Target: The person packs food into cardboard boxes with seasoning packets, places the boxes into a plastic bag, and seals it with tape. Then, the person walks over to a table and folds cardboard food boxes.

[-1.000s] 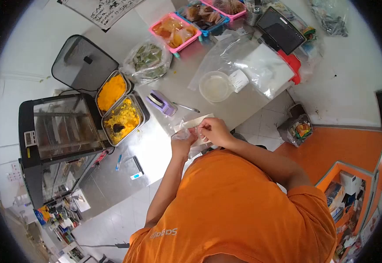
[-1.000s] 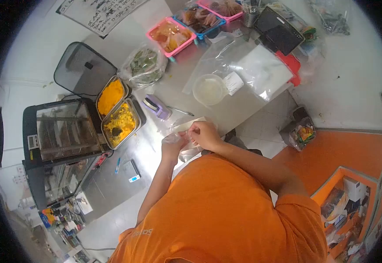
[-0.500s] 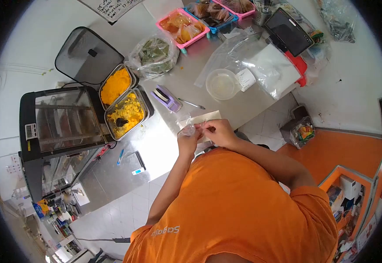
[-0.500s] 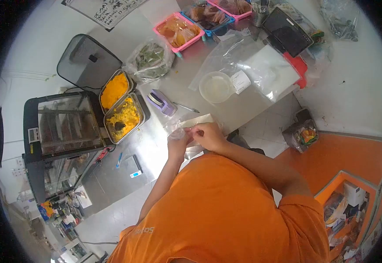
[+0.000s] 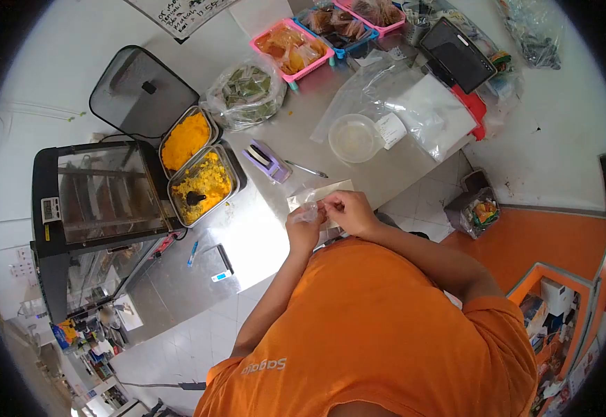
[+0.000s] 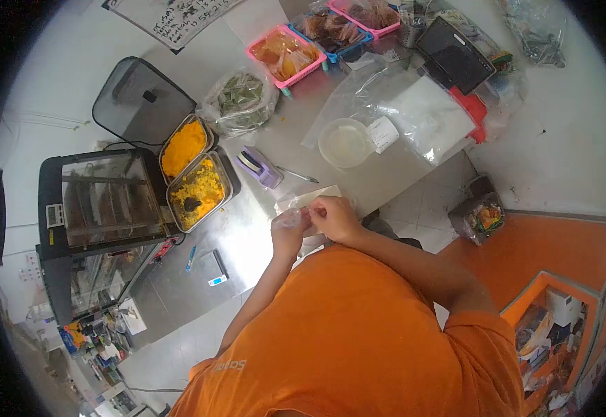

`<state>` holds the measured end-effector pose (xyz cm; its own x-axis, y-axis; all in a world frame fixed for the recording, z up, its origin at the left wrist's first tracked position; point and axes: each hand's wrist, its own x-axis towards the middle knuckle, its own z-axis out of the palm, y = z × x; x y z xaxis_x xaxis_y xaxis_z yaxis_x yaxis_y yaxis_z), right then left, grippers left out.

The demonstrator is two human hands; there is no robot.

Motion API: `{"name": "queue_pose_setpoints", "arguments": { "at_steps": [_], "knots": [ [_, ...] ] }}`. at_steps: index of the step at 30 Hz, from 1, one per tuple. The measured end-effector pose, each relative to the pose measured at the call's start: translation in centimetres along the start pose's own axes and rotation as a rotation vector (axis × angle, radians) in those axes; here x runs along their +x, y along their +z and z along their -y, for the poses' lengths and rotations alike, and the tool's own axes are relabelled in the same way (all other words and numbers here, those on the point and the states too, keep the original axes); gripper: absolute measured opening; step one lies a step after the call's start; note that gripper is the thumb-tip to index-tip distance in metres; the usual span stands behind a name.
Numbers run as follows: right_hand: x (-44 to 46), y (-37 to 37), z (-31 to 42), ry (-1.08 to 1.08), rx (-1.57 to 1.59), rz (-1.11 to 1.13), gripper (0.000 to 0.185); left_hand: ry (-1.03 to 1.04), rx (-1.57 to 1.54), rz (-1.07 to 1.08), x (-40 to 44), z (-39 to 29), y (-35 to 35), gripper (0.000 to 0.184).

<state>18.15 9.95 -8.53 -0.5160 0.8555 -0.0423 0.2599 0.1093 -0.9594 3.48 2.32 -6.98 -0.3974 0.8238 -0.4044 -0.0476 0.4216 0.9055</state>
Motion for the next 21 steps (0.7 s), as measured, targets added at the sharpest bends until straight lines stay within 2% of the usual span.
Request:
{"name": "queue_pose_setpoints", "arguments": {
  "at_steps": [3, 6, 9, 12, 15, 16, 18, 19, 20, 21],
  "knots": [
    [0.5, 0.0, -1.1, 0.204, 0.286, 0.142, 0.014, 0.205, 0.379, -0.043, 0.0, 0.4, -0.5, 0.013],
    [1.1, -1.1, -1.6, 0.325, 0.515, 0.286, 0.014, 0.274, 0.437, -0.005, -0.1, -0.4, -0.5, 0.014],
    [0.7, -1.4, -1.2, 0.459, 0.709, 0.269, 0.016, 0.120, 0.194, 0.018, 0.9, 1.3, -1.2, 0.010],
    [0.3, -2.7, -2.4, 0.451, 0.598, 0.572, 0.012, 0.052, -0.023, -0.087, 2.4, 6.4, -1.7, 0.016],
    [0.5, -4.1, -1.7, 0.061, -0.005, 0.698, 0.009, 0.235, 0.660, 0.007, -0.3, 0.1, -1.1, 0.025],
    [0.9, -5.1, 0.2, 0.118, -0.072, 0.714, 0.008, 0.193, 0.587, -0.048, -0.6, -0.3, -0.6, 0.030],
    [2.0, -6.6, -2.7, -0.001, 0.077, 0.560, 0.009, 0.137, 0.521, -0.118, -0.4, -0.5, -1.2, 0.026],
    [3.7, -8.7, -2.9, 0.049, -0.079, 0.264, 0.008, 0.107, 0.480, -0.160, -0.3, -0.5, -1.8, 0.025],
    [6.0, -11.3, -3.1, 0.089, -0.235, -0.031, 0.011, 0.210, 0.505, -0.164, -0.1, 0.9, -3.7, 0.020],
    [7.7, -13.2, -6.0, -0.181, -0.596, -0.555, 0.028, 0.170, 0.556, -0.211, -1.0, -1.1, -4.2, 0.012]
  ]
}}
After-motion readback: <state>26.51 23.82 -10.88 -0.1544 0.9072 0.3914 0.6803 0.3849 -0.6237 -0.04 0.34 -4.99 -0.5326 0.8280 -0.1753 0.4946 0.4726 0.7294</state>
